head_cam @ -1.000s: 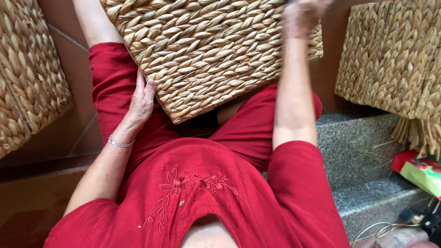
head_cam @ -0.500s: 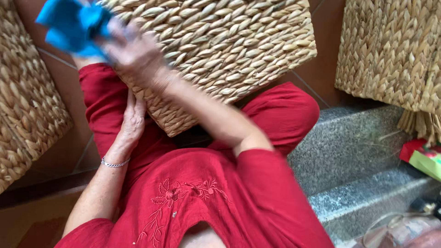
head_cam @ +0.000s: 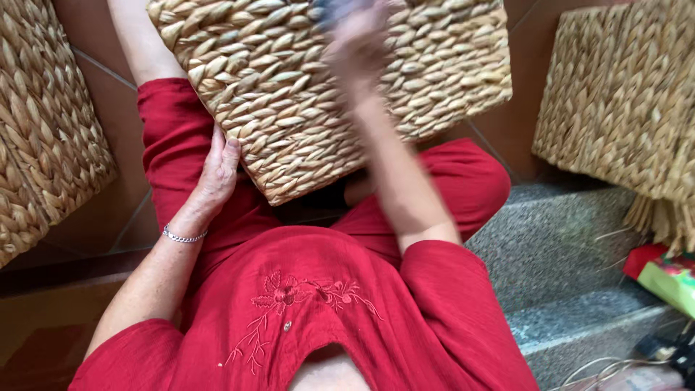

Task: The person sits on the floor and wipes woven water-hyacinth storage baskets one at a time with a blue cloth, turning each basket to clean its sides, top, and inside, then sets it aside and takes the next basket.

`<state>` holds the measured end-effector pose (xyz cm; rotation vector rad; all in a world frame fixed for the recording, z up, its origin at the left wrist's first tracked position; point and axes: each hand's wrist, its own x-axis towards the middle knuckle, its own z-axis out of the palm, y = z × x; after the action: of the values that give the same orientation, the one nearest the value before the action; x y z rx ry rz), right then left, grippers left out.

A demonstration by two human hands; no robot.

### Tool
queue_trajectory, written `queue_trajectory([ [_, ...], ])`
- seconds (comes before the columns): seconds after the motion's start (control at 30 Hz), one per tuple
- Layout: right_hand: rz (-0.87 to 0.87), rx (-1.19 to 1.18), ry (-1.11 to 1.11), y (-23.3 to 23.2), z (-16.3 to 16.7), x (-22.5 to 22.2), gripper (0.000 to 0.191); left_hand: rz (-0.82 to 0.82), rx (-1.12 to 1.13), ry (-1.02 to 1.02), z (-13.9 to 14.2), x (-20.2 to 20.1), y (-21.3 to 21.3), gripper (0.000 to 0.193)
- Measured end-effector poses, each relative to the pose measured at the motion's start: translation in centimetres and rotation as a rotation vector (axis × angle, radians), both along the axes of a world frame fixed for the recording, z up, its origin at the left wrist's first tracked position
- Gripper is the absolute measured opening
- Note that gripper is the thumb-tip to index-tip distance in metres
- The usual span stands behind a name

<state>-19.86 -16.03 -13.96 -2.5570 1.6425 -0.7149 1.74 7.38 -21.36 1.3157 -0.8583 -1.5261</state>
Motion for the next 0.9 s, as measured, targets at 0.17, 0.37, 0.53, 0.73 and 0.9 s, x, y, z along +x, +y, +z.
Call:
queue_trajectory([
  [0.17,0.406,0.064,-0.13,16.0,-5.2,6.7,0.04,0.016,0.208,-0.05,-1.6,0.7,1.1,0.059],
  [0.37,0.17,0.056,0.015,7.1,-7.0,-9.7,0.047,-0.027,0.037,-0.019,0.6,0.5,0.7,0.063],
  [0.53,-0.544,-0.029,0.13,1.4,-2.8,-18.5,0.039,-0.043,-0.043,-0.027,2.8,0.0,-0.3,0.062],
  [0.73,0.056,0.016,-0.002,15.2,-0.3,-3.4,0.036,-0.024,-0.013,0.055,2.6,0.1,-0.1,0.063],
  [0.9,0.28,-0.008,-0.032,22.8,1.2,-0.6,0.036,-0.007,0.367,0.08,3.1,0.5,0.1,0.067],
])
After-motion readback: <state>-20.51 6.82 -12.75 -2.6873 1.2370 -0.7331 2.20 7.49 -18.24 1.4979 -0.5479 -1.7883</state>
